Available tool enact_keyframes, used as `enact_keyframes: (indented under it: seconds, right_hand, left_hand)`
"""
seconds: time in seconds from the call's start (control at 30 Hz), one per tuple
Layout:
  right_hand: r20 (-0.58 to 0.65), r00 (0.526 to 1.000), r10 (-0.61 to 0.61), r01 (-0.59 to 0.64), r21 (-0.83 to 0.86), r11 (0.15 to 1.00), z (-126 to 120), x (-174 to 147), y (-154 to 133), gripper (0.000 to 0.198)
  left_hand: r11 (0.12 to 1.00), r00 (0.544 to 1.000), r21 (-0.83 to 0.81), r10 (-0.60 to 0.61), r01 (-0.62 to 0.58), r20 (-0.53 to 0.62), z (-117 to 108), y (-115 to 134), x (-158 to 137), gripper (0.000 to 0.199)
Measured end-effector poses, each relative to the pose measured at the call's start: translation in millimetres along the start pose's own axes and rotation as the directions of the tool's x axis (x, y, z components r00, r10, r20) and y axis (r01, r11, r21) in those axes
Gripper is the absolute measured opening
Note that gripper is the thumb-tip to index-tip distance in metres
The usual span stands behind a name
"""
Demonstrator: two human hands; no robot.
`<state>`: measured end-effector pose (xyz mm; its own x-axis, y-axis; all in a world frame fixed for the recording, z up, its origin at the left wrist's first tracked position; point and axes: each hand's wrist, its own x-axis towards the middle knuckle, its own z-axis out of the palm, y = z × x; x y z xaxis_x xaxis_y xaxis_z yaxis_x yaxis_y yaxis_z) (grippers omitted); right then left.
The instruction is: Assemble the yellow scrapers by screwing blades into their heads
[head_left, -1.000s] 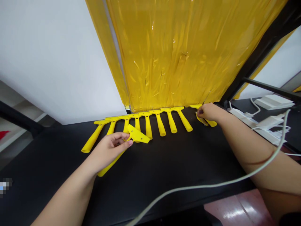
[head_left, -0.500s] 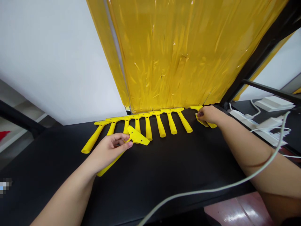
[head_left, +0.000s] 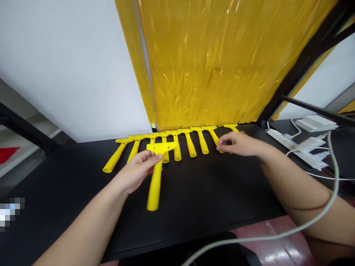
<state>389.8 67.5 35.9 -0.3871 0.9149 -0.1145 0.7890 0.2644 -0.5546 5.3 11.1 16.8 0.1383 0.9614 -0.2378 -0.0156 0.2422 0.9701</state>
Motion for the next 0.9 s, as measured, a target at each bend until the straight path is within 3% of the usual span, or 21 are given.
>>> enact_keyframes:
  seconds: [0.07, 0.13, 0.27, 0.37, 0.5, 0.57, 0.67, 0.77, 0.9]
  right_hand:
    - [0.028, 0.985, -0.17, 0.166, 0.109, 0.98, 23, -14, -33, 0.031]
    - [0.024, 0.956, -0.291, 0.28, 0.206, 0.938, 48, -26, -64, 0.031]
    - [-0.076, 0.925, -0.373, 0.379, 0.266, 0.886, 91, -36, -110, 0.034]
    - [-0.283, 0.882, -0.378, 0.412, 0.073, 0.908, 112, -35, -122, 0.031]
    - [-0.388, 0.843, -0.372, 0.415, 0.028, 0.91, 109, -29, -109, 0.019]
    - [-0.479, 0.833, -0.276, 0.323, 0.016, 0.946, 91, -24, -92, 0.021]
    - [-0.588, 0.809, -0.018, 0.0, -0.03, 1.0, 51, -9, -55, 0.026]
    - [-0.576, 0.797, 0.181, -0.278, -0.084, 0.957, 16, 12, -12, 0.022]
    - [-0.57, 0.754, 0.327, -0.487, -0.15, 0.861, 3, 33, 30, 0.025]
  left_hand:
    - [0.99, 0.999, -0.129, -0.048, 0.05, 0.021, 10, -3, -1, 0.038]
    - [0.973, 0.996, -0.226, -0.019, 0.037, 0.083, 20, -6, -3, 0.036]
    - [0.93, 0.996, -0.364, 0.071, -0.044, 0.062, 37, -14, -8, 0.032]
    - [0.912, 0.99, -0.393, 0.14, -0.117, 0.029, 43, -17, -10, 0.032]
    - [0.924, 0.978, -0.35, 0.194, -0.156, 0.076, 41, -19, -10, 0.038]
    - [0.945, 0.979, -0.304, 0.163, -0.119, 0.123, 39, -18, -10, 0.045]
    - [0.968, 0.979, -0.226, 0.147, -0.114, 0.139, 36, -17, -11, 0.052]
    - [0.978, 0.97, -0.13, 0.183, -0.163, 0.161, 35, -15, -11, 0.045]
    - [0.977, 0.956, -0.014, 0.213, -0.215, 0.201, 34, -15, -10, 0.037]
